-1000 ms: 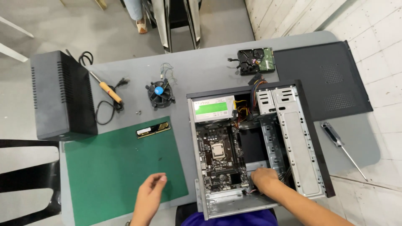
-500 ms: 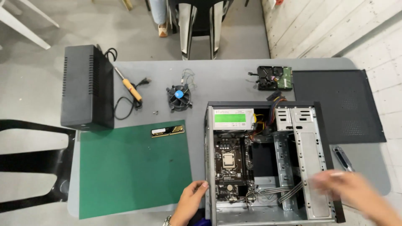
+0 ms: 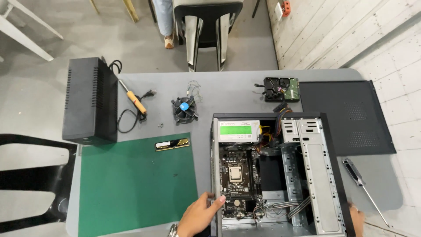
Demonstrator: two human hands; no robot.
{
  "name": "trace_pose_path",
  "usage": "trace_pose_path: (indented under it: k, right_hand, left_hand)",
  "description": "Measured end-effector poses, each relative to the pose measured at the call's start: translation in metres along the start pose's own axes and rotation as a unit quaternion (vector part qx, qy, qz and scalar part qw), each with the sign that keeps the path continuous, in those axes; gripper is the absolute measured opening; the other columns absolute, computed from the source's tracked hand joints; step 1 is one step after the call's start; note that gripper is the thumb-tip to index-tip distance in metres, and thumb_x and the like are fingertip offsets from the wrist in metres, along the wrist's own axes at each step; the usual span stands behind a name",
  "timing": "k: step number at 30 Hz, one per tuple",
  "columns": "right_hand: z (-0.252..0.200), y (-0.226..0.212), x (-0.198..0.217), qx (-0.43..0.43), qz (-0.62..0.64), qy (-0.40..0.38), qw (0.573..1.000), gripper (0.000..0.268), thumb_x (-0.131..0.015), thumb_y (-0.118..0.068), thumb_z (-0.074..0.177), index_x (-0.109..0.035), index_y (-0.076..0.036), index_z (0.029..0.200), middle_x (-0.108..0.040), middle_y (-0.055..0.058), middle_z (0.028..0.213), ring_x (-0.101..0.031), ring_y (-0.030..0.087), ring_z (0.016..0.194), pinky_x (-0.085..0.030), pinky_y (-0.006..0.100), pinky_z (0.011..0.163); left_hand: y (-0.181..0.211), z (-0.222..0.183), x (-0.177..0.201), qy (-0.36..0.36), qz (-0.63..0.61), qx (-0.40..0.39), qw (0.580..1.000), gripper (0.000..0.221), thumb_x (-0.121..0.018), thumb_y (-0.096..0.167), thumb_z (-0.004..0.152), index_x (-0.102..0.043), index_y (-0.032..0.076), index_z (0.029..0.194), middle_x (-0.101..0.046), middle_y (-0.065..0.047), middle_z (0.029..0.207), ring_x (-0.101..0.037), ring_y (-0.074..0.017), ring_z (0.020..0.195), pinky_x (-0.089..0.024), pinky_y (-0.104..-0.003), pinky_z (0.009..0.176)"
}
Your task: Removing the power supply unit and hard drive from a desktop computer case using a screwdriver.
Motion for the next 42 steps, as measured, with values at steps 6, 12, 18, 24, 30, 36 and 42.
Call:
trace_pose_path:
  k: [6,12,18,24,30,36,42]
  right_hand:
    - [-0.113,-0.171,0.095,-0.028,-0.059,0.116,0.991,0.078,-0.067,-0.028,0.077,-0.036,-0.008,0.146,-0.026,0.024,0.148,-0.04,0.048,0.127,-0.032,0.059,0.104]
    - [-0.069,-0.165,0.085,-0.083,0.022,0.032,0.996,0.082,-0.067,-0.015,0.081,-0.026,-0.01,0.152,-0.04,0.027,0.142,-0.041,0.046,0.127,-0.032,0.048,0.106]
    - [-0.019,-0.107,0.039,-0.062,-0.166,0.037,0.983,0.058,-0.07,-0.035,0.081,-0.059,-0.005,0.13,-0.071,0.025,0.117,-0.065,0.045,0.107,-0.05,0.048,0.089]
    - [-0.102,-0.124,0.059,-0.031,0.042,0.119,0.992,0.049,-0.057,-0.018,0.089,-0.049,0.0,0.134,-0.065,0.028,0.099,-0.061,0.045,0.088,-0.044,0.051,0.077]
    - [-0.203,-0.158,0.051,-0.025,0.174,0.078,0.981,0.039,-0.07,-0.039,0.088,-0.071,-0.006,0.108,-0.061,0.014,0.075,-0.052,0.023,0.071,-0.038,0.035,0.065]
    - [-0.248,-0.228,0.067,-0.007,0.03,0.06,0.998,0.07,-0.048,-0.06,0.089,-0.059,0.001,0.12,-0.068,0.025,0.11,-0.06,0.044,0.109,-0.043,0.046,0.09]
    - [-0.256,-0.243,0.072,0.008,-0.008,0.042,0.999,0.078,-0.044,-0.064,0.085,-0.052,-0.002,0.131,-0.067,0.02,0.116,-0.059,0.041,0.109,-0.043,0.046,0.092]
  left_hand:
    - [-0.016,0.015,-0.011,0.043,0.019,0.059,0.997,0.067,-0.043,0.078,0.077,-0.055,0.017,0.103,-0.053,0.002,0.09,-0.052,-0.0121,0.084,-0.035,-0.025,0.071]
    - [-0.052,0.043,-0.026,0.115,-0.204,0.051,0.971,0.054,-0.077,0.058,0.074,-0.048,0.012,0.082,-0.036,0.001,0.072,-0.033,-0.0124,0.065,-0.025,-0.025,0.063]
    - [-0.073,0.048,-0.008,0.194,-0.196,0.011,0.961,0.052,-0.076,0.051,0.078,-0.039,0.014,0.071,-0.035,0.0,0.064,-0.031,-0.0137,0.061,-0.026,-0.028,0.062]
    - [-0.068,0.033,0.007,0.166,-0.136,0.06,0.975,0.054,-0.063,0.062,0.081,-0.036,0.015,0.079,-0.035,0.0,0.07,-0.032,-0.0147,0.066,-0.025,-0.028,0.065]
    - [-0.064,0.03,-0.007,0.192,0.012,0.145,0.97,0.06,-0.044,0.074,0.078,-0.048,0.016,0.09,-0.056,-0.005,0.082,-0.057,-0.0223,0.082,-0.039,-0.031,0.073]
    - [-0.058,0.02,0.002,0.169,0.02,0.156,0.973,0.058,-0.053,0.074,0.074,-0.049,0.017,0.087,-0.042,0.0,0.073,-0.047,-0.0144,0.071,-0.032,-0.028,0.065]
    - [-0.05,0.001,-0.002,0.164,0.032,0.167,0.972,0.051,-0.058,0.066,0.073,-0.055,0.019,0.092,-0.051,0.0,0.073,-0.053,-0.0151,0.074,-0.038,-0.029,0.066]
Point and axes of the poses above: each hand's wrist, its own z-axis towards the middle knuckle, its own x-axis out of the back of the hand, y = z × x, the point moved 7 cm from there along z, towards the middle knuckle
